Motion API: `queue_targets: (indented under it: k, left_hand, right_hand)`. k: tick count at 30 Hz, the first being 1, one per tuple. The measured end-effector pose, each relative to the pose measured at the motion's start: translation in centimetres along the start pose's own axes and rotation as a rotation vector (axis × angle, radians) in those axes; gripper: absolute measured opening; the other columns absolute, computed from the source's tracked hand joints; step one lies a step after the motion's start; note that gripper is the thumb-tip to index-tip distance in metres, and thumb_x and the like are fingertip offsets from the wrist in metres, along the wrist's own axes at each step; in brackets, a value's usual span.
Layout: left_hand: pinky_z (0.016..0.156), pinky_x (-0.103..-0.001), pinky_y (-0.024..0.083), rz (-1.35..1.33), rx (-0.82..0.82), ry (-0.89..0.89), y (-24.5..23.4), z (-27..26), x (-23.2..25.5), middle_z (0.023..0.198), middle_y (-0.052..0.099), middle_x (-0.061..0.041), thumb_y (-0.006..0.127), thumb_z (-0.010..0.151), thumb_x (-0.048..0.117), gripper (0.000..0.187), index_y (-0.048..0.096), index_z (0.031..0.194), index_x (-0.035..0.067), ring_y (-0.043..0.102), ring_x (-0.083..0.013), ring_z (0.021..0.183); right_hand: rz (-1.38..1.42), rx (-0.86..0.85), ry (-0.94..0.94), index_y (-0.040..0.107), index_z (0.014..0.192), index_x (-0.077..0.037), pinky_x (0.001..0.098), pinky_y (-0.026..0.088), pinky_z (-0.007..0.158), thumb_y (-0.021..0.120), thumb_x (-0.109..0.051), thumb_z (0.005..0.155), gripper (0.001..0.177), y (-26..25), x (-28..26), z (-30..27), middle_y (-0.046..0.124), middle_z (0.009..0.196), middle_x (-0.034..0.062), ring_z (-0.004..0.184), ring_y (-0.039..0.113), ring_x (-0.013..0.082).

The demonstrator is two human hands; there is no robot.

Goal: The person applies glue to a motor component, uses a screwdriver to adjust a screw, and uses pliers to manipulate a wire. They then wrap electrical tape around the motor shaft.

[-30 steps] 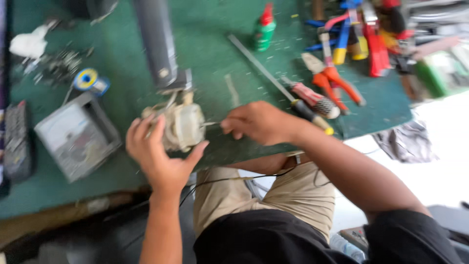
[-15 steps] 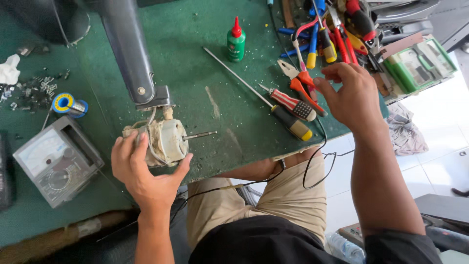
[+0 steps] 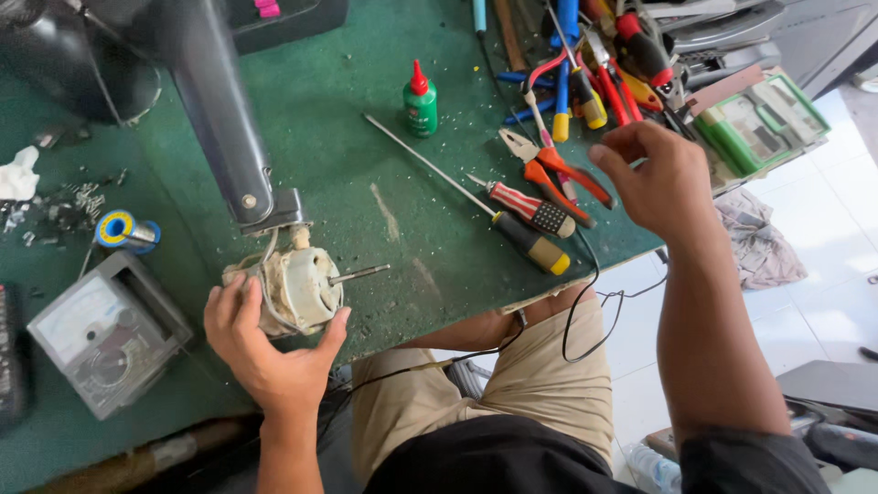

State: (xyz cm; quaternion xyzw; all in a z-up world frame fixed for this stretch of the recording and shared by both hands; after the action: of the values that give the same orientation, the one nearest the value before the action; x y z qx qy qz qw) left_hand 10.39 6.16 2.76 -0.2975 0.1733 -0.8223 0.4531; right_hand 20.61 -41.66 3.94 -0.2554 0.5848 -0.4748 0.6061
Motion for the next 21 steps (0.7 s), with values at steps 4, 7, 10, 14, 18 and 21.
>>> queue_targets:
  k: [4,7,10,14,18,21]
  left_hand:
    - [0.122,-0.070,0.042,0.015,0.014,-0.010,-0.3,0.7,0.5,0.144,0.055,-0.027,0.095,0.086,0.046,0.091,0.053,0.146,-0.006,0.053,-0.0509,0.137]
    - [0.116,-0.067,0.045,-0.017,0.095,0.001,-0.3,0.8,0.6,0.138,0.060,-0.028,0.095,0.083,0.048,0.088,0.059,0.142,-0.007,0.059,-0.0506,0.129]
    - [0.112,-0.068,0.045,-0.038,0.182,-0.008,0.1,0.8,1.0,0.134,0.064,-0.029,0.093,0.080,0.052,0.088,0.064,0.138,-0.006,0.063,-0.0528,0.123]
    - [0.114,-0.068,0.043,-0.017,0.210,-0.044,0.3,0.4,1.4,0.136,0.062,-0.029,0.090,0.081,0.054,0.086,0.063,0.138,-0.006,0.062,-0.0533,0.125]
    - [0.125,-0.066,0.041,-0.037,0.118,-0.099,0.1,-0.4,1.0,0.147,0.055,-0.020,0.093,0.082,0.045,0.087,0.053,0.147,0.003,0.052,-0.0455,0.141]
    - [0.124,-0.065,0.041,-0.052,0.132,-0.133,0.3,-1.0,0.2,0.146,0.057,-0.021,0.095,0.077,0.049,0.091,0.056,0.145,0.004,0.052,-0.0463,0.141]
  right_hand:
    - [-0.038,-0.078,-0.370,0.075,0.124,-0.008,0.0480,0.049,0.091,0.078,-0.050,0.100,0.049,3.1,-5.0,-2.8,0.076,0.121,0.0111,0.106,0.065,0.0339]
    - [-0.112,-0.028,-0.410,0.074,0.126,-0.012,0.0513,0.046,0.098,0.079,-0.052,0.099,0.049,4.2,-6.7,-2.9,0.070,0.124,0.0132,0.122,0.062,0.0387]
    - [0.013,0.013,-0.418,0.075,0.123,-0.014,0.0480,0.051,0.092,0.085,-0.048,0.097,0.044,4.7,-9.7,-0.6,0.070,0.111,0.0132,0.109,0.068,0.0374]
    - [0.307,-0.067,-0.435,0.074,0.121,-0.008,0.0444,0.060,0.084,0.093,-0.046,0.088,0.054,8.3,-13.4,4.6,0.076,0.107,0.0139,0.094,0.077,0.0325]
    - [0.105,-0.278,-0.259,0.049,0.151,-0.007,0.0504,0.055,0.085,0.085,-0.067,0.076,0.103,13.8,-14.2,10.2,0.065,0.145,0.0144,0.106,0.073,0.0293]
    - [0.171,-0.268,-0.331,0.056,0.143,-0.008,0.0459,0.052,0.090,0.089,-0.063,0.072,0.095,17.7,-14.3,13.7,0.071,0.129,0.0146,0.110,0.071,0.0328]
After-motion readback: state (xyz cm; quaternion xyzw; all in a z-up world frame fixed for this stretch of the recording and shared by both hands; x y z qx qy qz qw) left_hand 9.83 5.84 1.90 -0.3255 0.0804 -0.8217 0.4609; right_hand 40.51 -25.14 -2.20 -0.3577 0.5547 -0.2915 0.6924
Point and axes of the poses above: each hand's wrist, its own z-axis towards the middle knuckle, its own y-axis out of the palm, x = y × z, the point moved 9 cm from there along z, towards the middle knuckle
